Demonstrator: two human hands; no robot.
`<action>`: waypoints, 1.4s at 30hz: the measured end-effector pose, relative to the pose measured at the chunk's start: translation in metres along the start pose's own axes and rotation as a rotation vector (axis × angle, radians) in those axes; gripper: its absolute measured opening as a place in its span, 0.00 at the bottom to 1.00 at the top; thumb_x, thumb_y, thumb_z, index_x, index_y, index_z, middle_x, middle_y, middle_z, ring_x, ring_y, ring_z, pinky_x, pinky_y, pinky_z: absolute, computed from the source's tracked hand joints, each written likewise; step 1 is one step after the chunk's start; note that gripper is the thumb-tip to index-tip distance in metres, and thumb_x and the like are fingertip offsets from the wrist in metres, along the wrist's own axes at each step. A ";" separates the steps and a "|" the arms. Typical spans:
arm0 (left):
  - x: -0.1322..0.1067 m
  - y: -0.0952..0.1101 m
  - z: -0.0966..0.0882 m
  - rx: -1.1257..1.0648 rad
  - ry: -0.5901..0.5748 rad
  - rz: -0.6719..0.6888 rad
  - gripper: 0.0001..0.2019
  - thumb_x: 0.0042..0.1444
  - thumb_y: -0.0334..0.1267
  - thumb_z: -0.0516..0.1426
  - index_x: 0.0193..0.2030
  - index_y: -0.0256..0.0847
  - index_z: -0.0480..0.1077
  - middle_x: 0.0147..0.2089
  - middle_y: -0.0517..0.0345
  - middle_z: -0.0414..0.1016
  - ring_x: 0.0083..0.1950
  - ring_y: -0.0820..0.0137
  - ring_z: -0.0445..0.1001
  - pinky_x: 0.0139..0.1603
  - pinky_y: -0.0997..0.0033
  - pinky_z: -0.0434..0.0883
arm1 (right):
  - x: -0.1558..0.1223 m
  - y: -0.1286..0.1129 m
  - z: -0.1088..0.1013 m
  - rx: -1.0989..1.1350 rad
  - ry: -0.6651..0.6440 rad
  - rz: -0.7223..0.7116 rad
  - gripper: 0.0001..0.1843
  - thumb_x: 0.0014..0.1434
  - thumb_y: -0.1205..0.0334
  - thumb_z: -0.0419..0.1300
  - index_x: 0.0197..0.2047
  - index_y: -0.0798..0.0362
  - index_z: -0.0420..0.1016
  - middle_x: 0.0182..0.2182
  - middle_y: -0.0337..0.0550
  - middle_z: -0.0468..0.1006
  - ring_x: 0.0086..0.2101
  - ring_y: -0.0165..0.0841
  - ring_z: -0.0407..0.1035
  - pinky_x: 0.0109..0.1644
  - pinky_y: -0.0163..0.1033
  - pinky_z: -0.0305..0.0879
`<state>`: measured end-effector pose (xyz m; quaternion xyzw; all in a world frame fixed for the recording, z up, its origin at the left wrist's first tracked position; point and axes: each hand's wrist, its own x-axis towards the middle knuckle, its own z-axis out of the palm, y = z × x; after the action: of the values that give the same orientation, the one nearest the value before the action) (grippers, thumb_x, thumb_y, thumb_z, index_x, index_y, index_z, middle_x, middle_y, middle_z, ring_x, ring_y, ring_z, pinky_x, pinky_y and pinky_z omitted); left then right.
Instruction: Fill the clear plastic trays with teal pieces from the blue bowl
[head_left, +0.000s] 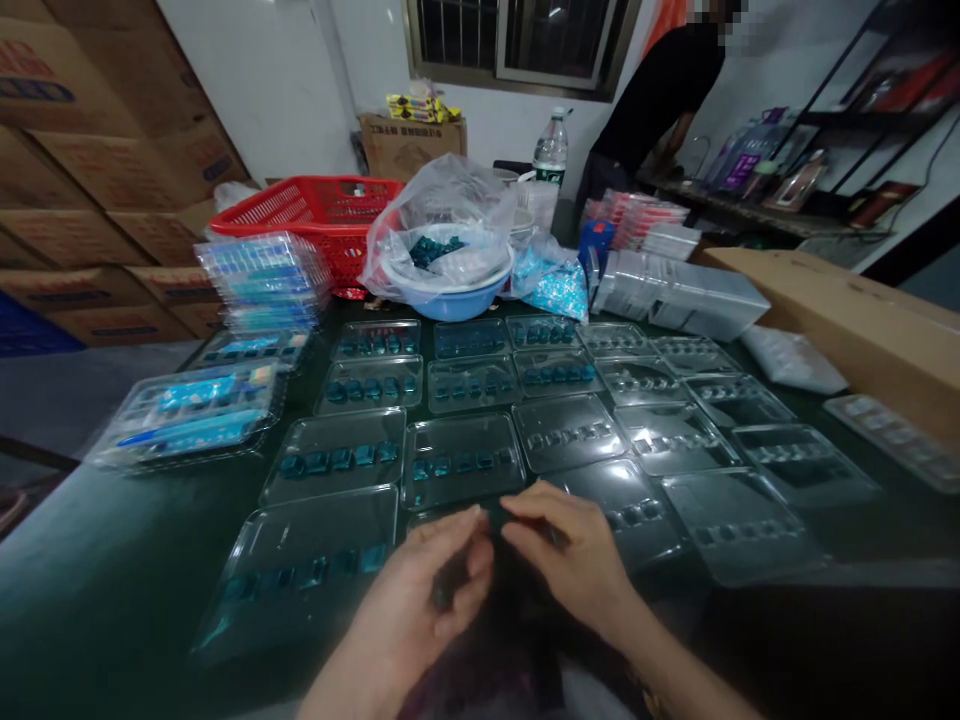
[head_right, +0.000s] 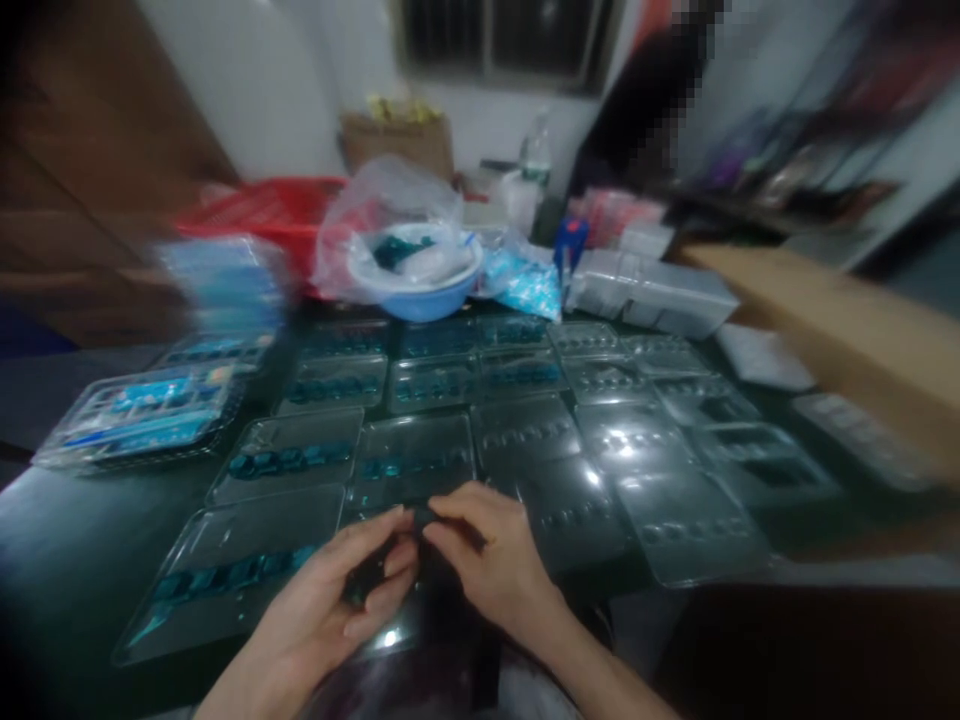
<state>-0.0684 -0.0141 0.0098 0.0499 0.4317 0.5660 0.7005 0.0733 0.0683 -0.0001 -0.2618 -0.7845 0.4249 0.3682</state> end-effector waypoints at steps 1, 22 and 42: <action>-0.001 0.004 -0.001 0.008 0.038 0.022 0.09 0.49 0.39 0.55 0.35 0.36 0.70 0.24 0.60 0.63 0.19 0.82 0.60 0.13 0.85 0.52 | 0.006 0.006 -0.005 -0.060 0.018 -0.005 0.08 0.53 0.66 0.57 0.38 0.53 0.72 0.29 0.40 0.71 0.29 0.28 0.65 0.33 0.33 0.62; -0.006 0.036 -0.028 -0.159 0.214 0.290 0.11 0.47 0.30 0.56 0.37 0.27 0.72 0.38 0.45 0.69 0.36 0.64 0.69 0.36 0.67 0.69 | 0.072 0.044 -0.010 -0.762 -0.399 -0.158 0.05 0.55 0.66 0.55 0.30 0.55 0.71 0.30 0.42 0.66 0.34 0.31 0.61 0.35 0.35 0.57; -0.001 0.002 -0.020 0.252 0.106 0.291 0.11 0.46 0.35 0.58 0.38 0.34 0.71 0.36 0.49 0.72 0.23 0.78 0.65 0.14 0.81 0.55 | 0.075 0.062 -0.008 -0.733 -0.318 -0.216 0.05 0.50 0.68 0.59 0.34 0.54 0.70 0.31 0.42 0.69 0.35 0.34 0.61 0.39 0.38 0.55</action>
<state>-0.0828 -0.0224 -0.0015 0.1694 0.5237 0.6046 0.5758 0.0415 0.1575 -0.0241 -0.2229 -0.9539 0.1117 0.1671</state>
